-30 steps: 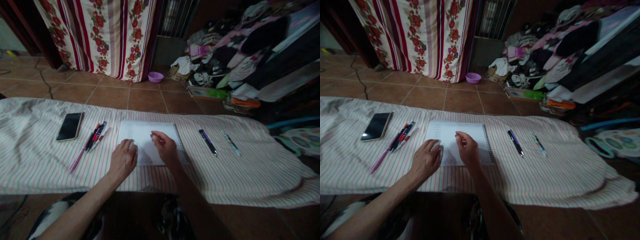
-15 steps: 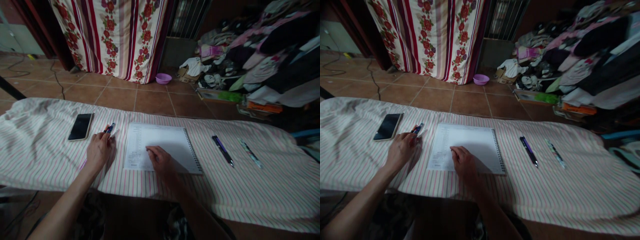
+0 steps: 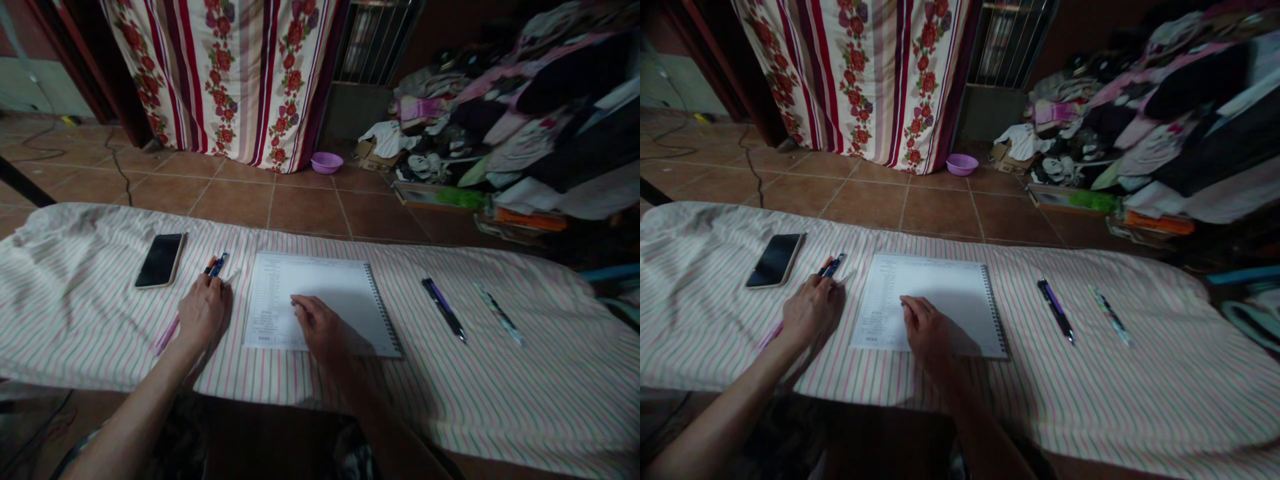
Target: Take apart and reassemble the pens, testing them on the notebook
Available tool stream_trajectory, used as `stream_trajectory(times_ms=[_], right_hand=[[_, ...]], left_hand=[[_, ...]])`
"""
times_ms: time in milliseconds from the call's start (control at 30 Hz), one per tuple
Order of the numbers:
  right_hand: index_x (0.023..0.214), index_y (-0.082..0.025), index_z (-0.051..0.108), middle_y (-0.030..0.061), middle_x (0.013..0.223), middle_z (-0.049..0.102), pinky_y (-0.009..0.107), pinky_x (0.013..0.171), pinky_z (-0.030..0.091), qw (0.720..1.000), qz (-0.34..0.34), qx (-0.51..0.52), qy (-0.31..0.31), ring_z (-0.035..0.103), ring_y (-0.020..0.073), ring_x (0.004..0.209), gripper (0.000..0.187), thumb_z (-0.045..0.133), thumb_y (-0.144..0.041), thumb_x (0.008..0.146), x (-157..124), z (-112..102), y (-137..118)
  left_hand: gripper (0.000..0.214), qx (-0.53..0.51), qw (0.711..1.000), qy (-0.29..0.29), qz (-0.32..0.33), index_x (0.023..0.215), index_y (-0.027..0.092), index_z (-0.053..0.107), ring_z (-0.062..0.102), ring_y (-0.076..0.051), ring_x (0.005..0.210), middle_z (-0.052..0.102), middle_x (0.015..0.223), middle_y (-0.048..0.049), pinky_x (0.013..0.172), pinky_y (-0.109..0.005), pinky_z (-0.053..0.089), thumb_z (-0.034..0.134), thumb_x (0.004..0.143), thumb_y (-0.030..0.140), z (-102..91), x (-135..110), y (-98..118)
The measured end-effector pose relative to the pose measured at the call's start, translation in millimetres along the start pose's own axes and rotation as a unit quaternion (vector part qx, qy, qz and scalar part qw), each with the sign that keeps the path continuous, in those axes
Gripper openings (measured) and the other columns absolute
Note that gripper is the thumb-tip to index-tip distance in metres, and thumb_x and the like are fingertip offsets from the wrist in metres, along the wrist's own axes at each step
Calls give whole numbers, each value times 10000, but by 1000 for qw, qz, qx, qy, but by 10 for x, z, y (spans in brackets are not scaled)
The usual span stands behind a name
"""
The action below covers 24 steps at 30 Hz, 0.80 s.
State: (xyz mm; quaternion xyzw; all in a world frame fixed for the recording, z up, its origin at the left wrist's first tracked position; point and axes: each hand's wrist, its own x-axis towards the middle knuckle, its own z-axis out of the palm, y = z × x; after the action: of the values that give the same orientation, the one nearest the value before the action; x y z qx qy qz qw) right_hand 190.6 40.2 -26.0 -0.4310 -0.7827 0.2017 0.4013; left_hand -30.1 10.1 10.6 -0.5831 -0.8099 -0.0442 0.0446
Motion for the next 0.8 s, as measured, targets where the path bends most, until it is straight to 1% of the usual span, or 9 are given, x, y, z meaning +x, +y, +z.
stream_trajectory(times_ms=[133, 300, 367, 433, 467, 500, 600, 700, 800], right_hand=[[983, -192, 638, 74, 879, 686, 298, 730, 536, 1000, -17, 8, 6, 650, 166, 794, 245, 433, -172, 850, 2, -16, 21], [1000, -200, 627, 64, 855, 679, 274, 694, 541, 999, -27, 26, 21, 641, 148, 753, 254, 423, -160, 854, 23, -47, -4], [1004, -198, 622, 59, 845, 676, 269, 695, 539, 999, -32, 33, 25, 639, 144, 751, 253, 419, -157, 857, 33, -62, -15], [1005, -191, 620, 61, 847, 674, 269, 697, 538, 999, -28, 37, 28, 637, 145, 758, 252, 421, -156, 855, 41, -78, -18], [1002, -187, 622, 64, 849, 674, 270, 695, 537, 999, -22, 38, 30, 637, 147, 759, 250, 424, -156, 852, 43, -86, -17], [998, -182, 625, 67, 851, 674, 272, 694, 537, 999, -14, 39, 31, 637, 149, 760, 248, 428, -157, 850, 45, -95, -16], [996, -182, 630, 69, 860, 675, 278, 696, 534, 999, 10, 43, 26, 636, 152, 758, 248, 434, -165, 845, 45, -117, -15], [1004, -196, 629, 65, 870, 676, 284, 698, 532, 998, 30, 59, 14, 634, 151, 755, 255, 428, -178, 848, 40, -125, -17], [1002, -200, 632, 64, 870, 681, 285, 684, 530, 994, 56, 91, 8, 632, 147, 731, 249, 437, -201, 847, 34, -116, -24]], left_hand=[[249, -9, 1000, 7, 4, 889, 155, 570, 576, -253, 872, 605, 925, -108, 632, -320, 418, 341, 868, 250, -55, -18, 58], [190, -76, 997, 10, -15, 909, 171, 556, 581, -257, 909, 638, 907, -95, 658, -322, 425, 390, 828, 216, -143, 9, 86], [187, -149, 989, 20, -15, 923, 178, 557, 597, -235, 847, 643, 881, -76, 666, -319, 426, 418, 813, 239, -135, 42, 93], [225, -284, 958, 22, -31, 960, 179, 556, 594, -187, 711, 634, 811, -43, 647, -302, 431, 471, 785, 292, -111, 78, 114], [268, -374, 926, 17, -49, 979, 173, 555, 577, -161, 647, 622, 778, -26, 619, -286, 433, 507, 761, 322, -102, 93, 134], [314, -471, 879, 14, -78, 974, 159, 560, 554, -142, 602, 606, 746, -13, 576, -268, 431, 554, 722, 347, -97, 102, 160], [405, -684, 717, -30, -129, 932, 127, 583, 522, -96, 566, 599, 721, 0, 505, -205, 397, 686, 614, 354, -119, 99, 262], [335, -777, 603, -90, -156, 866, 108, 616, 455, -44, 474, 626, 711, -17, 417, -161, 320, 730, 588, 256, -165, 72, 362], [160, -832, 516, -121, -165, 767, 89, 629, 471, -34, 469, 637, 715, -36, 405, -141, 341, 696, 633, 145, -186, 56, 435]])
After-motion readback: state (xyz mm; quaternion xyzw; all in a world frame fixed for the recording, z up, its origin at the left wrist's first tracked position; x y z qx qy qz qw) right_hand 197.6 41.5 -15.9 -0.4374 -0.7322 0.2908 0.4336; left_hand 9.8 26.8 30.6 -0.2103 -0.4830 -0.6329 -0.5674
